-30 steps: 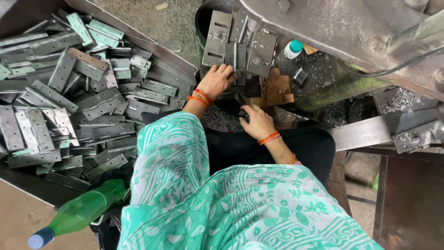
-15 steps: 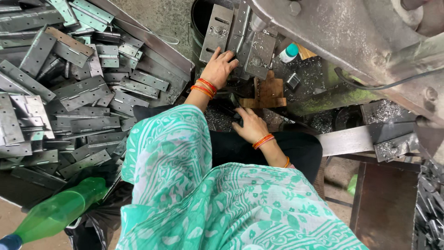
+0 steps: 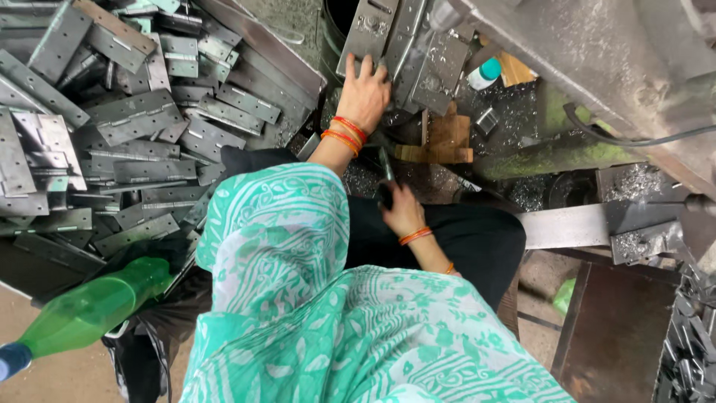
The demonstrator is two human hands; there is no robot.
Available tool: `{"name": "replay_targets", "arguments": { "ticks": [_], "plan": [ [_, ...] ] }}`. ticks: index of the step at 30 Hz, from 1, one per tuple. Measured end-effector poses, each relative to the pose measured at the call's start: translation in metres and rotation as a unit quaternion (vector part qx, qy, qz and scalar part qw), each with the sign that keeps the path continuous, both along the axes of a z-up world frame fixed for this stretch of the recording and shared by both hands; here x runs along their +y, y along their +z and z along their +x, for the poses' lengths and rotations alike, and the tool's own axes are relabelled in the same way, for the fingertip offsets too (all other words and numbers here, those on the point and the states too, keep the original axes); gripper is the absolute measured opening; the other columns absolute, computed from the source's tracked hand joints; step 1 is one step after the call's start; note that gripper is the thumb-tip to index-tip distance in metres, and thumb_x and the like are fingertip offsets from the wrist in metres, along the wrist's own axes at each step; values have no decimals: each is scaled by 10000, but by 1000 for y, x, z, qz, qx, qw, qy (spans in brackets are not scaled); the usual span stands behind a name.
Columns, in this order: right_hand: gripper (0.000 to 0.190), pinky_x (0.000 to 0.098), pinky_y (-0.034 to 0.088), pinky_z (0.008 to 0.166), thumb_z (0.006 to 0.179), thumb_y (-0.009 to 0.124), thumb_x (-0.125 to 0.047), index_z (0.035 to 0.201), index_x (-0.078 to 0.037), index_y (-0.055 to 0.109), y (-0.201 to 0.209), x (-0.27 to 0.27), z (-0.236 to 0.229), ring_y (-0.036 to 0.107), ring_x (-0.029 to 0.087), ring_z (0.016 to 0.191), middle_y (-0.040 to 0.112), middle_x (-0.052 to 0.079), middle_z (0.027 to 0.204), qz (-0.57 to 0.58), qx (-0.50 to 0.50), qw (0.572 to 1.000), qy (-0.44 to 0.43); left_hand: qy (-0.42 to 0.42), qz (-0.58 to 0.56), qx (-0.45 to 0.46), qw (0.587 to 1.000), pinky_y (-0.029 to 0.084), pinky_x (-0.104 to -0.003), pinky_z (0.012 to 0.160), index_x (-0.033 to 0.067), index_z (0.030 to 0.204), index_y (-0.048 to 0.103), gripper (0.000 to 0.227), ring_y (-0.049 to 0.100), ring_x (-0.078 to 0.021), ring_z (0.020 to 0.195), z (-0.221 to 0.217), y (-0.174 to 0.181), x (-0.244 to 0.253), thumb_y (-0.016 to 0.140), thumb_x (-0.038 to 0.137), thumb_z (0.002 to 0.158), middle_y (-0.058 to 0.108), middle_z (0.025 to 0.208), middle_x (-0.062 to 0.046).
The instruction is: The person sits at a press machine and repeatedly picks metal plates from a bin, places them into the machine, and operates the press. The person then removes the processed plates and places them into a pile.
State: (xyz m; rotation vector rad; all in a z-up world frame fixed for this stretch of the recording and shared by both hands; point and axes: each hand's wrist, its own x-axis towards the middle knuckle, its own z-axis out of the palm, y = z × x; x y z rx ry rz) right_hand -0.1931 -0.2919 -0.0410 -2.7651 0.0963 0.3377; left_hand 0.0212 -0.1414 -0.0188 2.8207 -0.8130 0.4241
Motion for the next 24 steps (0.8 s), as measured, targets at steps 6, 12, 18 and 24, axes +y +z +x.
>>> {"name": "replay_targets", "arguments": {
  "ticks": [6, 12, 18, 24],
  "plan": [
    [485, 547, 562, 825, 863, 728, -309, 1308, -163, 603, 46, -1, 24, 674, 443, 1012, 661, 188, 1153, -20, -10, 999, 35, 46, -24, 23, 998, 200, -741, 1126, 116, 1011, 790, 241, 420, -392, 1371, 10, 6, -19, 573, 194, 938, 660, 1270, -63],
    [481, 544, 556, 788, 832, 747, -271, 1290, -176, 631, 21, 13, -1, 662, 455, 970, 643, 201, 1151, 16, -78, 997, 8, 63, -9, 65, 996, 206, -735, 1123, 110, 1008, 786, 229, 403, -401, 1368, 20, 4, -29, 592, 202, 930, 660, 1256, -76],
    [511, 534, 549, 813, 822, 742, -276, 1301, -150, 616, 28, 1, 12, 653, 440, 1005, 638, 199, 1133, 9, -24, 999, 24, 52, -45, 20, 997, 222, -715, 1117, 106, 1006, 790, 248, 409, -375, 1354, 23, -6, -25, 586, 215, 915, 662, 1258, -62],
    [509, 530, 555, 829, 826, 730, -307, 1293, -133, 623, 43, -6, 30, 664, 425, 1019, 661, 188, 1109, 1, -23, 999, 49, 54, -50, 16, 997, 235, -705, 1125, 117, 982, 794, 229, 415, -366, 1354, 22, -8, -28, 596, 208, 917, 665, 1257, -51]
  ]
}}
